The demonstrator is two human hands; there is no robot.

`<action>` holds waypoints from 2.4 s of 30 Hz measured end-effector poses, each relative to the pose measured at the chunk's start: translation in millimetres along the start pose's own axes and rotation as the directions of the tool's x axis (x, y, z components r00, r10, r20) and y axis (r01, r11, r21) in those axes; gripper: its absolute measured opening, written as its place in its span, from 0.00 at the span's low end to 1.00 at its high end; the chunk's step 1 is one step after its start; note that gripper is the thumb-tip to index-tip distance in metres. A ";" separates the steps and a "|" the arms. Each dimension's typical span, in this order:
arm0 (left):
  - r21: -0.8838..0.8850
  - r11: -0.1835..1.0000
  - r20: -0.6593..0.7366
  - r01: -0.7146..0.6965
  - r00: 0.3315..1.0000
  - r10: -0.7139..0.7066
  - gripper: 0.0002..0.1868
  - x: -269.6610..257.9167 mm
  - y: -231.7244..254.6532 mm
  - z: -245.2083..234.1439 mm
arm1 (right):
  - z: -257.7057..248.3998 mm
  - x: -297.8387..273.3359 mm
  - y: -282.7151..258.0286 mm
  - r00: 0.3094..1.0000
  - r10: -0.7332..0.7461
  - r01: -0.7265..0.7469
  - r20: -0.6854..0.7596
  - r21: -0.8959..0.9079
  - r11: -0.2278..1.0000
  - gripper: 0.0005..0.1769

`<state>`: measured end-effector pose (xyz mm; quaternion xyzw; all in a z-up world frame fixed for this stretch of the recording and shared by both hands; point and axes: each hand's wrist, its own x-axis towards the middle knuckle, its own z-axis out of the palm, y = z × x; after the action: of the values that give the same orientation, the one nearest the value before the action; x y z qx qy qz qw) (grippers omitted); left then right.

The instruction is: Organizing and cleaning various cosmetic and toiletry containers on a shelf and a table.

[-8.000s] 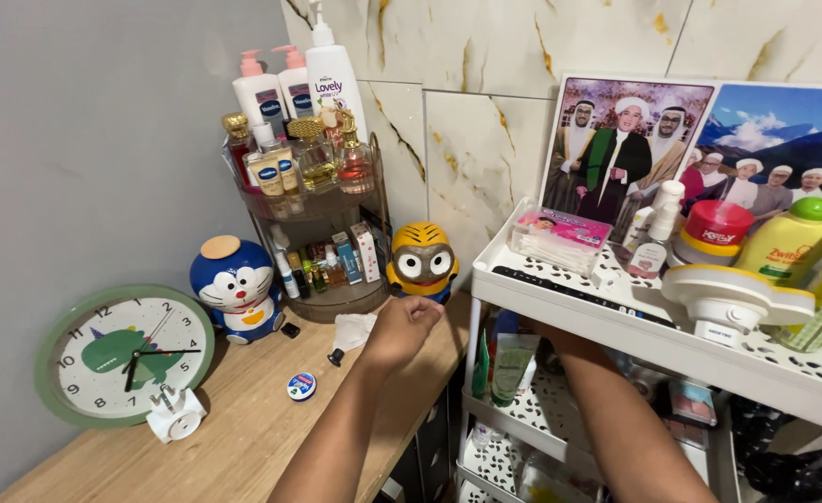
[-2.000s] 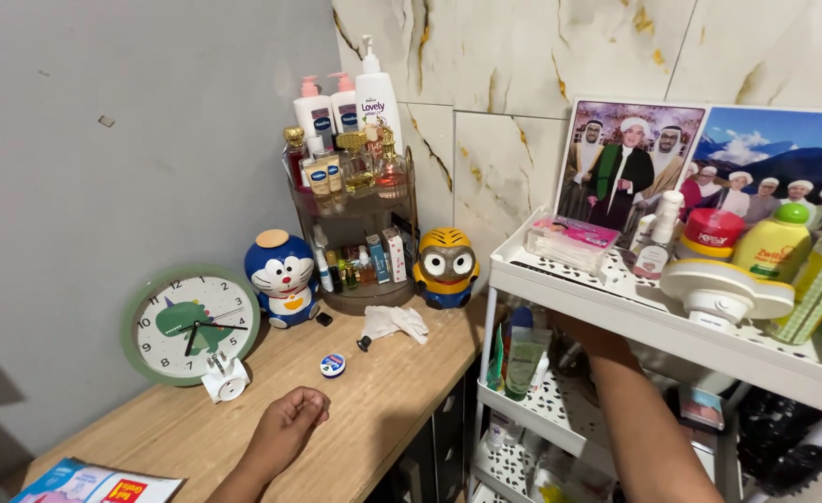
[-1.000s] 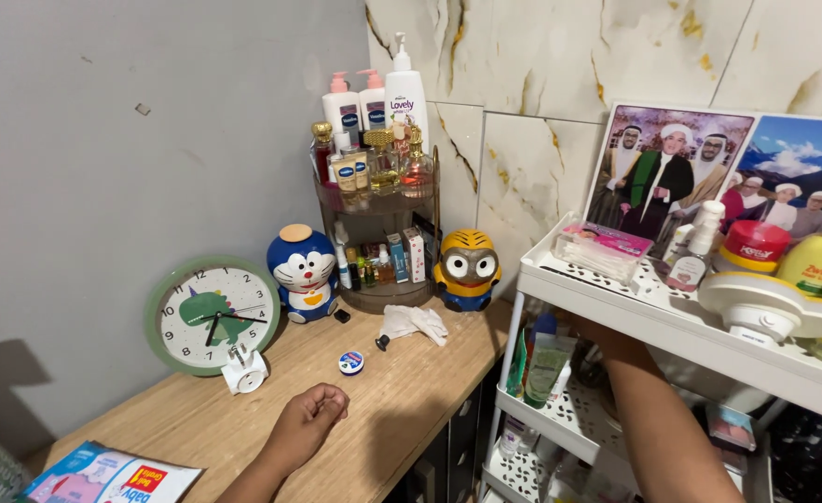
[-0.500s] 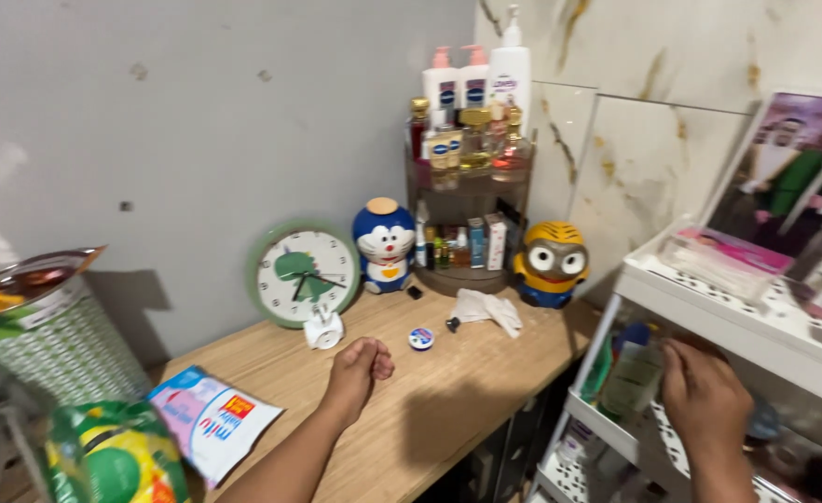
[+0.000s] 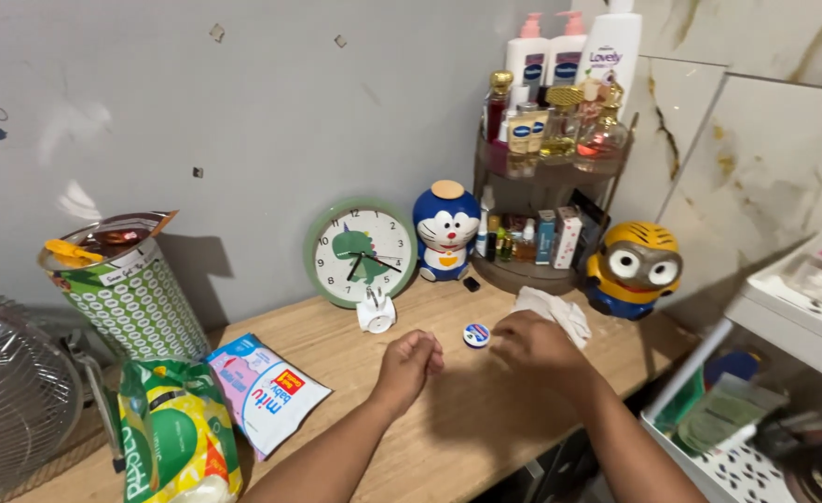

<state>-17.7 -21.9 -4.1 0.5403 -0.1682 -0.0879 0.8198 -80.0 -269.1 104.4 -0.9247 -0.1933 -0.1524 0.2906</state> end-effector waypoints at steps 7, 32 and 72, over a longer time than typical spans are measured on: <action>0.146 0.989 -0.006 -0.036 0.999 0.037 0.11 -6.0 15.7 5.6 | 34.4 37.1 4.3 0.980 0.120 -0.105 0.160 -0.094 0.990 0.15; -0.271 0.938 -0.147 0.218 0.953 -0.264 0.14 67.3 39.7 76.8 | -26.6 67.0 -46.6 0.998 -0.056 0.055 -0.003 0.263 0.963 0.27; -0.431 0.795 0.455 0.427 0.864 -0.218 0.41 121.5 -3.6 70.3 | -67.5 54.0 -16.4 0.865 -0.361 0.318 -0.350 -0.174 0.932 0.27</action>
<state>69.1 -123.1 39.9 0.2923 -0.1979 -0.3746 0.8574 -51.3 -282.5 186.6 -0.8442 -0.2851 -0.3858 0.2389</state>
